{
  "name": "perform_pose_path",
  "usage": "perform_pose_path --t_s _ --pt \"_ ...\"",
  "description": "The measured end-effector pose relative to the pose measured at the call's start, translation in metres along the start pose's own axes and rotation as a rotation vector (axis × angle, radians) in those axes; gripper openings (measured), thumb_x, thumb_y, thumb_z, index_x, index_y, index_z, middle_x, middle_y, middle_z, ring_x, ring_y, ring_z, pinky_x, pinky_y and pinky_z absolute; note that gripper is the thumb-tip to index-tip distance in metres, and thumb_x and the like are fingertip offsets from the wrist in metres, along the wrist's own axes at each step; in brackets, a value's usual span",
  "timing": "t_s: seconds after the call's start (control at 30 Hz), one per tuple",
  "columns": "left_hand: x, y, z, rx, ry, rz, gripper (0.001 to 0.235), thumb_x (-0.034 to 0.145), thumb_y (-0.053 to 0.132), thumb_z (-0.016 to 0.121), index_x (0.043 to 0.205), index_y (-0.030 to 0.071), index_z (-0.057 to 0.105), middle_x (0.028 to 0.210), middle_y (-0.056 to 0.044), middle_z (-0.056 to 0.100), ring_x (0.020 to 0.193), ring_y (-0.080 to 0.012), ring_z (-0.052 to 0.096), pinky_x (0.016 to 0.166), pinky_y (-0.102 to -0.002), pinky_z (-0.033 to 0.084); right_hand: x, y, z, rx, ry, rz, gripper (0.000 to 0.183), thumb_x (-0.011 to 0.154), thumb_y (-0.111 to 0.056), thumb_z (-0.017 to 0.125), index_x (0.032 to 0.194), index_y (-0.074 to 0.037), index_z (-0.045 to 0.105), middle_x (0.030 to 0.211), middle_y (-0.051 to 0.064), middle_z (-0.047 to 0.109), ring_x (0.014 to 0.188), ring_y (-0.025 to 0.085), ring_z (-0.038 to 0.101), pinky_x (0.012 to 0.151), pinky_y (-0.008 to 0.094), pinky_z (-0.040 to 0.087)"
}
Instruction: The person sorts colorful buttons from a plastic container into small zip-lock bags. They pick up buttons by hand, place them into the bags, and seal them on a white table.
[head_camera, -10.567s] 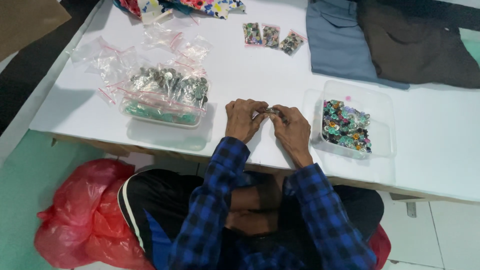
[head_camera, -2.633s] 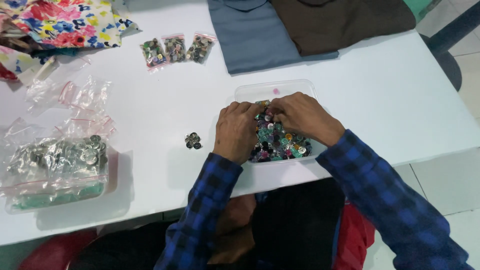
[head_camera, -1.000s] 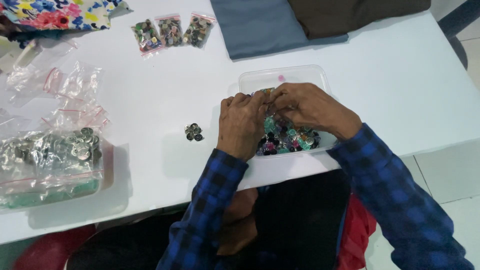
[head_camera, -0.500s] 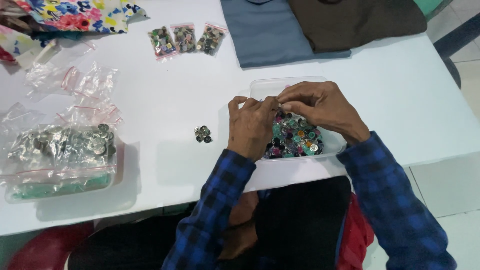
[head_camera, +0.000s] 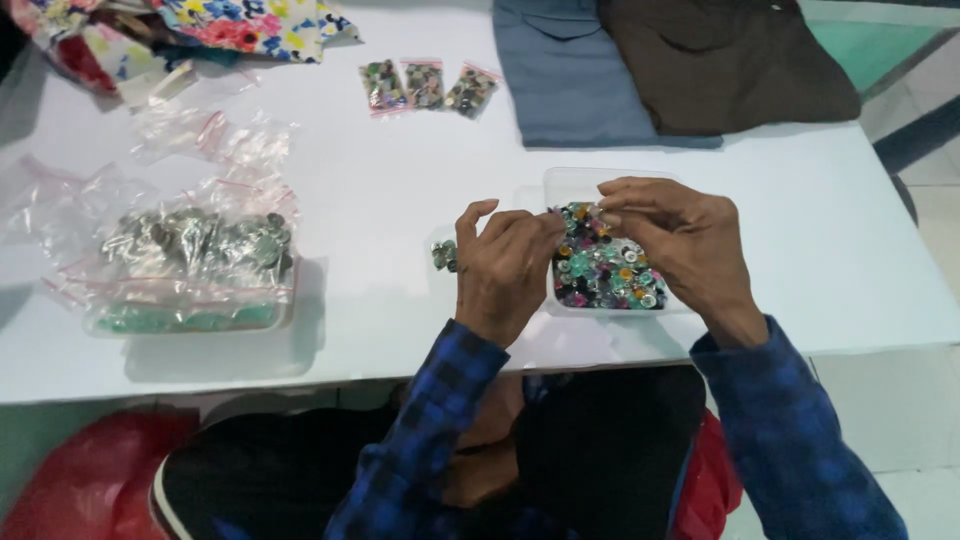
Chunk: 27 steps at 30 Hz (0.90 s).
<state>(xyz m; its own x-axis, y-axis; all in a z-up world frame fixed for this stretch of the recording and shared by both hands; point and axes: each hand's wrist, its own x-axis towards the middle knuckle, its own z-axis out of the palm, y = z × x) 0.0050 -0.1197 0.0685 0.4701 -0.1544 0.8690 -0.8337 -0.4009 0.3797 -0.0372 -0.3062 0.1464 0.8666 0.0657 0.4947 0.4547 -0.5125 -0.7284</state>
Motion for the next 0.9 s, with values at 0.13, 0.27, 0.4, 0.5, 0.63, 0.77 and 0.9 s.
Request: perform_pose_path --t_s 0.13,0.27,0.4,0.5,0.63,0.77,0.9 --pt "-0.031 -0.015 -0.057 0.049 0.036 -0.132 0.007 0.093 0.015 0.076 0.099 0.019 0.073 0.091 0.006 0.076 0.093 -0.0172 0.070 0.109 -0.043 0.034 -0.026 -0.046 0.051 -0.021 0.040 0.032 0.014 0.092 0.005 0.074 0.103 -0.004 0.078 0.099 0.018 0.075 0.071 0.021 0.071 0.059 0.028 0.058" --pt "-0.072 -0.047 -0.089 0.136 -0.044 -0.243 0.008 0.092 0.024 0.077 0.099 0.026 0.074 0.092 0.012 0.076 0.093 -0.0151 0.069 0.106 -0.042 0.035 -0.050 -0.037 0.121 -0.089 0.139 0.008 0.015 0.085 -0.002 0.081 0.094 -0.014 0.081 0.086 0.005 0.078 0.061 0.014 0.070 0.045 0.024 0.053" --pt "-0.098 -0.073 -0.092 0.166 -0.246 -0.445 0.015 0.086 0.020 0.080 0.097 0.029 0.075 0.082 0.011 0.075 0.093 -0.0189 0.070 0.105 -0.044 0.034 -0.054 0.007 0.171 -0.167 0.141 0.031 0.010 0.086 -0.003 0.080 0.091 -0.012 0.078 0.086 0.008 0.076 0.067 0.025 0.073 0.052 0.032 0.057" --pt "-0.094 -0.074 -0.090 0.115 -0.246 -0.531 0.015 0.087 0.017 0.078 0.096 0.029 0.074 0.081 0.012 0.074 0.093 -0.0179 0.070 0.103 -0.042 0.036 -0.052 0.030 0.186 -0.124 0.162 0.151 0.011 0.086 -0.006 0.080 0.094 -0.013 0.078 0.089 0.009 0.077 0.074 0.029 0.074 0.060 0.035 0.059" --pt "-0.089 -0.074 -0.091 0.148 -0.271 -0.578 0.013 0.090 0.022 0.075 0.099 0.031 0.073 0.081 0.013 0.074 0.092 -0.0163 0.069 0.102 -0.041 0.036 -0.046 0.025 0.188 -0.159 0.153 0.202 0.011 0.086 -0.009 0.081 0.096 -0.013 0.078 0.089 0.009 0.077 0.076 0.030 0.074 0.063 0.037 0.060" --pt "-0.088 -0.071 -0.091 0.132 -0.268 -0.597 0.016 0.089 0.020 0.078 0.102 0.028 0.073 0.084 0.009 0.075 0.097 -0.0175 0.069 0.105 -0.042 0.033 -0.044 0.025 0.186 -0.117 0.144 0.259 0.020 0.086 -0.008 0.079 0.105 -0.015 0.077 0.092 0.009 0.077 0.082 0.030 0.075 0.071 0.040 0.059" --pt "-0.086 -0.067 -0.093 0.089 -0.267 -0.637 0.016 0.089 0.020 0.077 0.103 0.026 0.072 0.085 0.005 0.075 0.101 -0.0209 0.069 0.106 -0.044 0.031 -0.049 0.025 0.181 -0.060 0.116 0.306 0.030 0.082 -0.013 0.083 0.111 -0.016 0.076 0.095 0.011 0.077 0.082 0.027 0.074 0.076 0.038 0.058"
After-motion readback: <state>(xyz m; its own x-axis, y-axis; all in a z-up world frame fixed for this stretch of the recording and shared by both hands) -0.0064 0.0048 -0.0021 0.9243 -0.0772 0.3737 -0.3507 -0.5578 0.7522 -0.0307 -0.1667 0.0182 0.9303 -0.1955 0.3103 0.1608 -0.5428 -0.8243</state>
